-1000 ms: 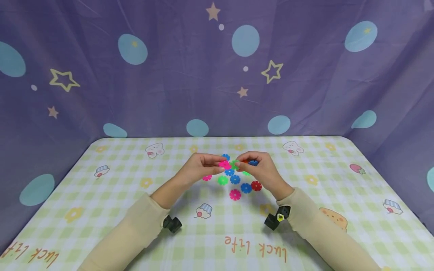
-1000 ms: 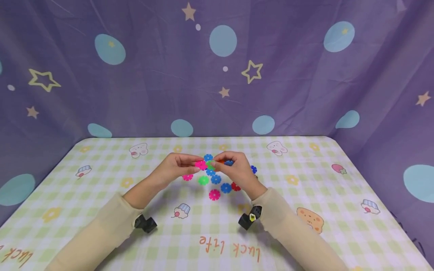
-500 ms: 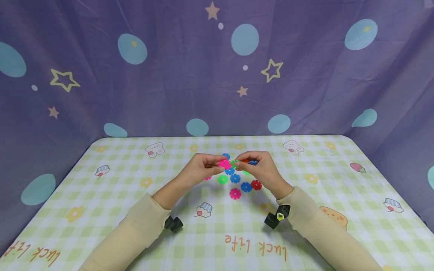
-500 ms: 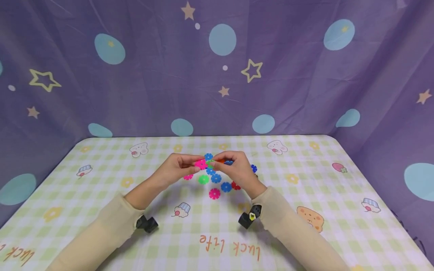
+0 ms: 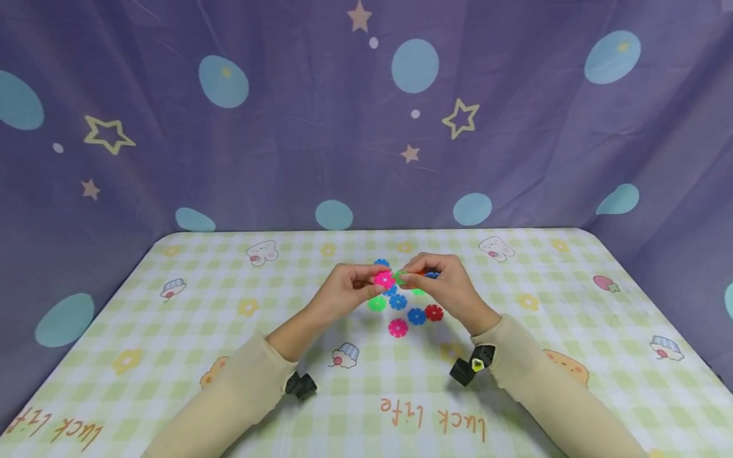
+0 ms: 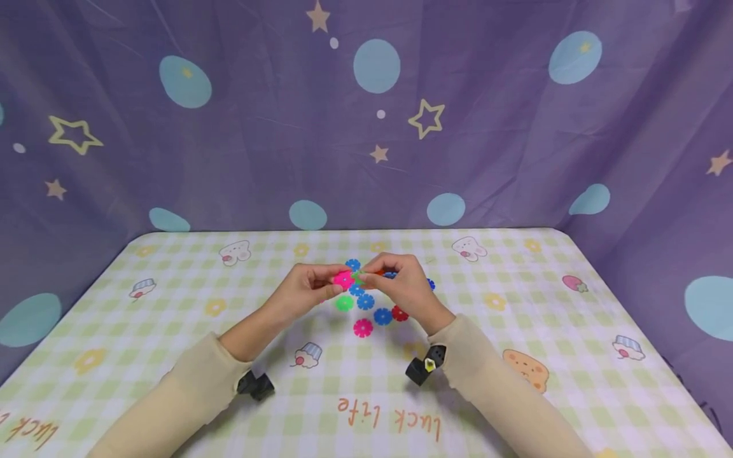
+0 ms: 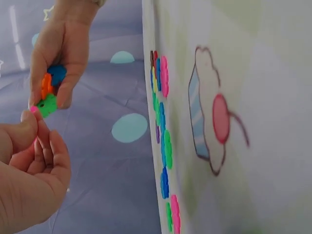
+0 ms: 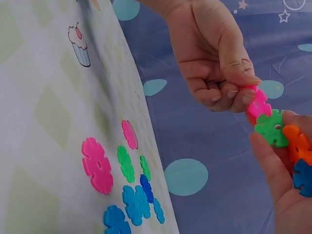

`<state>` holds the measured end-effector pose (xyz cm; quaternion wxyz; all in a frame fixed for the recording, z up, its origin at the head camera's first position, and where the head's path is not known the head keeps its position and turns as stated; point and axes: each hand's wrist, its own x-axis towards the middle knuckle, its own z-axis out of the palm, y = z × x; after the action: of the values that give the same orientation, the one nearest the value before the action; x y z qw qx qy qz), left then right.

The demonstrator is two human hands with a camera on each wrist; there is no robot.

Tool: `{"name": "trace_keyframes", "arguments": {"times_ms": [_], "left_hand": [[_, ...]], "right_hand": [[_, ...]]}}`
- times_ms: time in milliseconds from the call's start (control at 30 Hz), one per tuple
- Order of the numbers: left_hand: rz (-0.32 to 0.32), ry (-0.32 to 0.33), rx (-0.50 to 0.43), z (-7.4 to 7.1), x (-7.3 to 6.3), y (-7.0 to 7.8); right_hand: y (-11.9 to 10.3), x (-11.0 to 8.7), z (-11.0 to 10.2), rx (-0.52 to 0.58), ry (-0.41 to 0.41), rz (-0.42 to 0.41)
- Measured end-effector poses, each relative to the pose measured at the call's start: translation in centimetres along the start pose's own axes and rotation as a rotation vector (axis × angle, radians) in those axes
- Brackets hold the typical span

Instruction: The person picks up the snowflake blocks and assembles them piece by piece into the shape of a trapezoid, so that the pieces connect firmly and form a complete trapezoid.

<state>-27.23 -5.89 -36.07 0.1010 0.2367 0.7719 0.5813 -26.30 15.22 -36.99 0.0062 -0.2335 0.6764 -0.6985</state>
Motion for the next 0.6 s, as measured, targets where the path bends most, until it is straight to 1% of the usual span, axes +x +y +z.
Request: {"name": "trace_keyframes", "arguments": {"times_ms": [233, 433, 600], "left_hand": [[-0.054, 0.030, 0.011, 0.52, -0.40, 0.12], [-0.055, 0.039, 0.023, 0.58, -0.67, 0.49], [-0.051, 0.040, 0.055, 0.65, -0.77, 0.53]], "right_hand": [[0.48, -0.18, 0.09, -0.016, -0.002, -0.008], [0.44, -0.19, 0.26, -0.031, 0.005, -0.037], [0.55, -0.25, 0.51, -0.029, 0.001, -0.016]]}}
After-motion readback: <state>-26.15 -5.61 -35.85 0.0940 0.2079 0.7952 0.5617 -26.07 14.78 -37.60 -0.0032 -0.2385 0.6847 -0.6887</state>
